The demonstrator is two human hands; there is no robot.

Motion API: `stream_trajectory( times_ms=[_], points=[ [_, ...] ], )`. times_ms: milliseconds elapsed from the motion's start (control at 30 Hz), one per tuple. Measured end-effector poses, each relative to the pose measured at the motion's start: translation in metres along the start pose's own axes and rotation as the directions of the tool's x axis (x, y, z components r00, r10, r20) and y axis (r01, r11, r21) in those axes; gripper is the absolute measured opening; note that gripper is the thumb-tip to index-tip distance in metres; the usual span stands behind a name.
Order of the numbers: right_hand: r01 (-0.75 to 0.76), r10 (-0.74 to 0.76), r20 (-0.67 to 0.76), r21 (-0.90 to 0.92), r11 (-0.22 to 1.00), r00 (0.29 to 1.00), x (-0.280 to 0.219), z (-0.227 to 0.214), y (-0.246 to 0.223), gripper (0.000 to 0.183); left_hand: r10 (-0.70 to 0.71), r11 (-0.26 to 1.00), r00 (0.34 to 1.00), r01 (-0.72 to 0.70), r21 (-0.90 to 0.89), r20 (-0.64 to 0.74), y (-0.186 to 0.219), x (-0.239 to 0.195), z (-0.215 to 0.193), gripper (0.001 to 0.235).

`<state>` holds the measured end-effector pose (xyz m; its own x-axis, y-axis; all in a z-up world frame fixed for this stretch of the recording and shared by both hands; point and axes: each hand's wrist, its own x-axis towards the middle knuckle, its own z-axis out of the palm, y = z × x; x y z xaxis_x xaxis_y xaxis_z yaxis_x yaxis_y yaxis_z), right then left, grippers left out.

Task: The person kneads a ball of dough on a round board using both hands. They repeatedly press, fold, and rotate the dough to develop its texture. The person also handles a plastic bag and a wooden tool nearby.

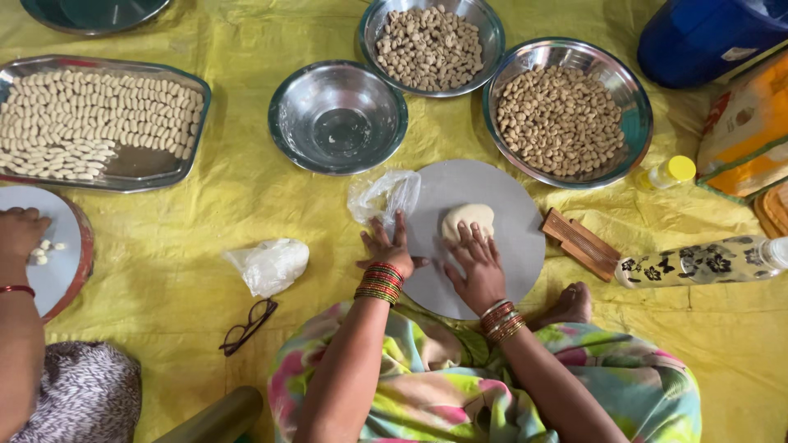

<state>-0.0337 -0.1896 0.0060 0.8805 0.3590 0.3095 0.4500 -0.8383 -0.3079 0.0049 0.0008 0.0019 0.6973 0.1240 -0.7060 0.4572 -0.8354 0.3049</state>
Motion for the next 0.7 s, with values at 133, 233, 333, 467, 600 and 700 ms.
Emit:
stream_trajectory(
  times_ms=[133, 233, 333, 467, 600, 700],
  points=[
    [-0.239, 0.233, -0.235, 0.003, 0.971, 0.944, 0.019, 0.013, 0.011, 0.033, -0.034, 0.999, 0.998, 0.032, 0.026, 0.046, 0.002, -0.001, 0.001, 0.126],
    [-0.168, 0.115, -0.277, -0.178, 0.97, 0.954, 0.053, 0.017, 0.004, 0.038, -0.035, 0.999, 0.999, 0.034, 0.027, 0.027, 0.003, -0.002, 0.0, 0.125],
    [-0.239, 0.232, -0.057, -0.2, 0.95, 0.971, 0.079, 0.02, -0.003, 0.033, -0.003, 0.999, 1.0, 0.003, 0.035, -0.002, 0.0, 0.0, 0.004, 0.123],
    [-0.557, 0.583, 0.334, -0.178, 0.811, 0.741, 0.128, 0.023, 0.028, 0.038, -0.012, 1.0, 0.999, 0.013, 0.021, -0.046, -0.002, 0.004, 0.016, 0.123],
    [-0.746, 0.722, 0.25, -0.002, 0.666, 0.645, 0.171, 0.028, 0.072, 0.049, 0.016, 0.999, 0.997, -0.012, 0.044, -0.078, -0.004, 0.005, 0.017, 0.124],
    [-0.77, 0.763, 0.144, -0.01, 0.638, 0.63, 0.183, 0.029, 0.081, 0.053, 0.01, 0.999, 0.999, -0.007, 0.053, -0.053, -0.001, 0.002, 0.016, 0.124]
  ],
)
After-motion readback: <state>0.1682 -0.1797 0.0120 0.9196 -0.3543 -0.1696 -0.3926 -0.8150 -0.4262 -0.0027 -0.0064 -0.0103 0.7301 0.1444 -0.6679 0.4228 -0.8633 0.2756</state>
